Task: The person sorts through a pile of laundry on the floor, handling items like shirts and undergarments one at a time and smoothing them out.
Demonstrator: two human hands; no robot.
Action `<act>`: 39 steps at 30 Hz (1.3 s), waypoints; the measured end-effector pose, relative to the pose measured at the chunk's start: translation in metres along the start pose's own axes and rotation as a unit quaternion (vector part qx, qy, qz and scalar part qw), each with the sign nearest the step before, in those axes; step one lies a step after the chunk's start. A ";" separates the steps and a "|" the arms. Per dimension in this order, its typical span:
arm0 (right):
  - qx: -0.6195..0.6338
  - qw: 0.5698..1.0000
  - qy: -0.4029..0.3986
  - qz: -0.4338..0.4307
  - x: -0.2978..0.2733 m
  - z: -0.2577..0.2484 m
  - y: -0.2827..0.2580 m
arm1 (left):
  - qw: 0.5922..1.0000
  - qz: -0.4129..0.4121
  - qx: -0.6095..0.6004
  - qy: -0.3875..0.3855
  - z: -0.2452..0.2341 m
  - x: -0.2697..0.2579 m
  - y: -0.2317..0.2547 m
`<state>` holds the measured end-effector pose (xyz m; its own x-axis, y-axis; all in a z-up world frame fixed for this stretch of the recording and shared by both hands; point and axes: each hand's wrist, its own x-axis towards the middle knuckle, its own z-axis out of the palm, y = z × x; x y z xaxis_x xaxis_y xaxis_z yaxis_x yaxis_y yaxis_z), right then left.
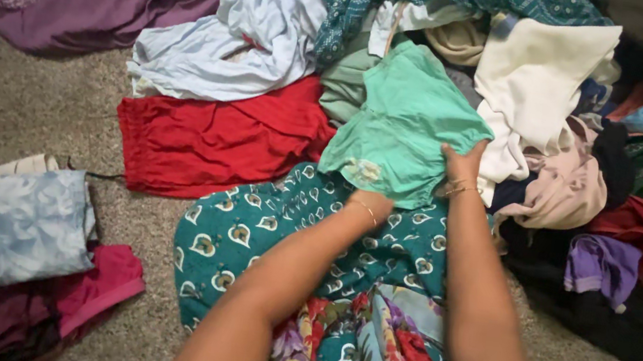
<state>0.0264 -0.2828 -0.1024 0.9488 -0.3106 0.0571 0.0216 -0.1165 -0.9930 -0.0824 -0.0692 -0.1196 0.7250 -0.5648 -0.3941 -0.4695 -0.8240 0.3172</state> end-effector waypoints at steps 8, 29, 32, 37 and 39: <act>-0.142 0.988 -0.044 0.040 -0.020 -0.009 -0.015 | 0.914 -0.315 -0.166 0.193 -0.066 -0.024 -0.138; 0.033 0.996 -0.042 0.070 -0.026 -0.023 -0.010 | 0.892 -0.255 -0.265 0.261 -0.129 -0.048 -0.141; 0.064 0.993 0.006 0.101 -0.020 -0.013 0.007 | 0.855 -0.209 -0.296 0.371 -0.112 -0.008 -0.131; 0.094 0.987 -0.131 -0.020 -0.026 0.034 -0.034 | 0.823 -0.206 -0.403 0.345 -0.055 0.043 -0.160; 0.087 0.977 -0.190 -0.043 -0.032 0.065 -0.071 | 0.802 -0.217 -0.429 0.355 -0.044 0.047 -0.174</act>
<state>0.0149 -0.2032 -0.0409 0.9890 0.0689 0.1308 0.1278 0.0461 -0.9907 0.0554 0.0499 -0.1553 0.9733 0.1859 -0.1349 0.2039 -0.4292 0.8799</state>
